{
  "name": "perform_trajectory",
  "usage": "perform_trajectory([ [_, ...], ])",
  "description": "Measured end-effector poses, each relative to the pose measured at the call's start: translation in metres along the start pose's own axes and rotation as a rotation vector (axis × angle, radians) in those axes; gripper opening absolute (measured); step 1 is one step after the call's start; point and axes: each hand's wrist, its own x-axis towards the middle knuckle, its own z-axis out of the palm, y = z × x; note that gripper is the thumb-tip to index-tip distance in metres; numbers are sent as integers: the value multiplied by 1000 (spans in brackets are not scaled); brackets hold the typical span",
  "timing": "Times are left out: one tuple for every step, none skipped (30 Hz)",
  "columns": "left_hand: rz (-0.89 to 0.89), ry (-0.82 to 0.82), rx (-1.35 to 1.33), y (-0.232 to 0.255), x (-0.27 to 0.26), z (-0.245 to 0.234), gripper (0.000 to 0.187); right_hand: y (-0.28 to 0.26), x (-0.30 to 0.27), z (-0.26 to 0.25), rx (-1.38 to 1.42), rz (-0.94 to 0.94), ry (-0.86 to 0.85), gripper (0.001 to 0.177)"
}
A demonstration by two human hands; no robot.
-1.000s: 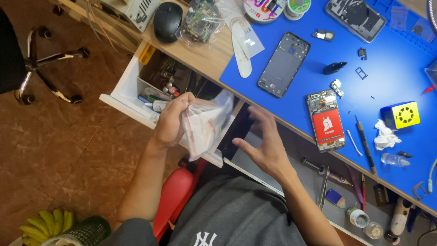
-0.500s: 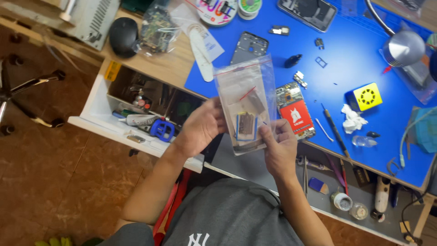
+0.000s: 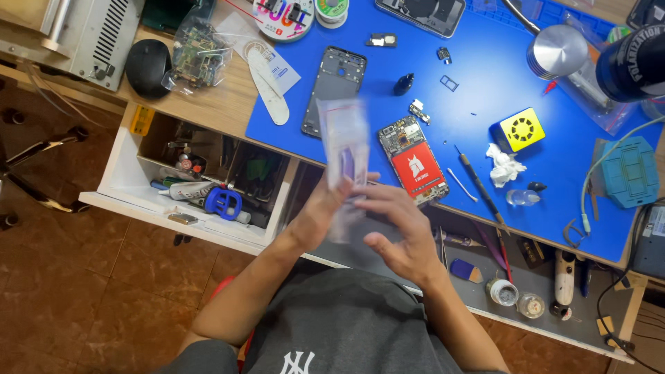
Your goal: The person disassembles a smartphone, removes the battery, and uses a screwdriver and tweezers to manipulate small components on the motherboard. They also handle a plastic bag containing parts and place items into a drawer.
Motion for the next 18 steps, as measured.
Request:
perform_trajectory([
  [-1,-1,2,-2,2,2,90,5,-4,-4,1,0,2,51],
  [-72,-31,-268,-2,6,4,82,10,-8,-8,20,29,14,38],
  [-145,-60,-538,-3,10,6,80,14,-11,-11,40,58,25,28],
  [-145,-60,-538,3,11,7,80,19,-12,-16,40,58,25,28],
  [-188,-122,-524,9,12,7,89,23,-13,-20,-23,108,155,20],
  [-232,-182,-510,15,12,7,98,27,-15,-24,-85,160,284,15],
  [-234,-180,-511,13,13,5,98,28,-12,-32,-84,162,284,15],
  [-224,-250,-558,10,14,3,97,29,-10,-39,-115,197,332,18],
  [-213,-320,-606,8,15,0,96,31,-7,-46,-146,231,380,22],
  [-216,-322,-605,7,16,0,96,30,-3,-50,-146,232,383,22],
  [-247,-367,-632,6,17,0,97,30,1,-53,-121,214,390,28],
  [-277,-412,-660,5,18,0,99,30,5,-57,-96,196,396,34],
  [-280,-414,-660,3,21,1,99,30,10,-62,-97,197,398,34],
  [-316,-464,-682,1,22,1,98,29,14,-66,-118,175,342,37],
  [-351,-514,-704,-1,23,2,98,29,19,-71,-138,153,286,41],
  [-353,-514,-705,-2,23,3,98,28,22,-71,-139,155,286,41],
  [-376,-541,-693,-3,23,4,97,26,24,-72,-133,186,251,42],
  [-397,-569,-680,-3,23,4,96,25,28,-73,-126,214,215,42],
])
